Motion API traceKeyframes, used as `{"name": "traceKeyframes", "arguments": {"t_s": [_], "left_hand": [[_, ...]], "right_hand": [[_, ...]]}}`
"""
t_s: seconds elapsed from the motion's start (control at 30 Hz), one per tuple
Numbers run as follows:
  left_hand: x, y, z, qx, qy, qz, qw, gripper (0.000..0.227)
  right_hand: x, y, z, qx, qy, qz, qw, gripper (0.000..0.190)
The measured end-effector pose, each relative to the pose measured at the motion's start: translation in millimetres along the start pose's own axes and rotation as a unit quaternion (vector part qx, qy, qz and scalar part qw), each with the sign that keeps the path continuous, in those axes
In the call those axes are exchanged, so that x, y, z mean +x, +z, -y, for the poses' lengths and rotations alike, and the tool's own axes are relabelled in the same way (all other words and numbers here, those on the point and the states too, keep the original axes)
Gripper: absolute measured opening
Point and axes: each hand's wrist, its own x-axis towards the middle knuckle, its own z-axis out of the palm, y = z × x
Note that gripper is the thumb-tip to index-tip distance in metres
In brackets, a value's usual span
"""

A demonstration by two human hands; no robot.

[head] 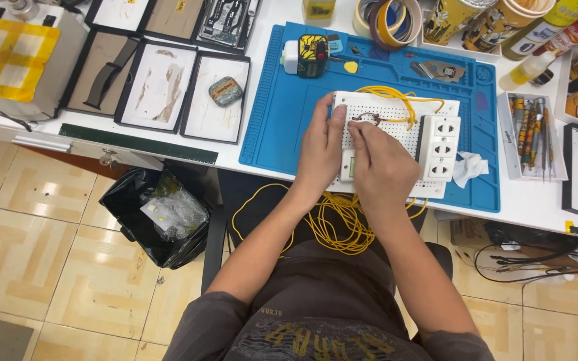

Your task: The person is assembling an electronic circuit on a white breadboard placed on a blue mat. They insert yellow wires into the breadboard and connect a white power strip to the setup. The person uses a small tool to adjust components on the board.

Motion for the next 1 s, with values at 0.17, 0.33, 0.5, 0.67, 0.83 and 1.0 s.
{"name": "traceKeyframes", "arguments": {"t_s": [0.17,0.33,0.5,0.67,0.83,1.0], "left_hand": [[0,-7,-12,-0.009,0.003,0.011,1.000,0.083],[-7,-5,-15,0.000,-0.036,0.021,0.999,0.089],[0,-7,-10,-0.017,-0.015,0.013,1.000,0.086],[-3,-11,-21,-0.005,-0.017,0.005,1.000,0.084],[-7,-8,-18,-0.011,-0.026,0.005,1.000,0.079],[-6,-7,-11,0.000,-0.025,0.007,1.000,0.080]], "right_hand": [[-5,7,-4,-0.047,-0.026,-0.038,0.998,0.013],[-13,10,-8,-0.082,-0.046,-0.047,0.994,0.011],[-10,15,-10,-0.061,-0.064,-0.076,0.993,0.010],[-9,20,-16,-0.085,-0.063,-0.064,0.992,0.013],[-10,16,-14,-0.084,-0.040,-0.024,0.995,0.017],[-7,16,-13,-0.100,-0.051,-0.030,0.993,0.017]]}}
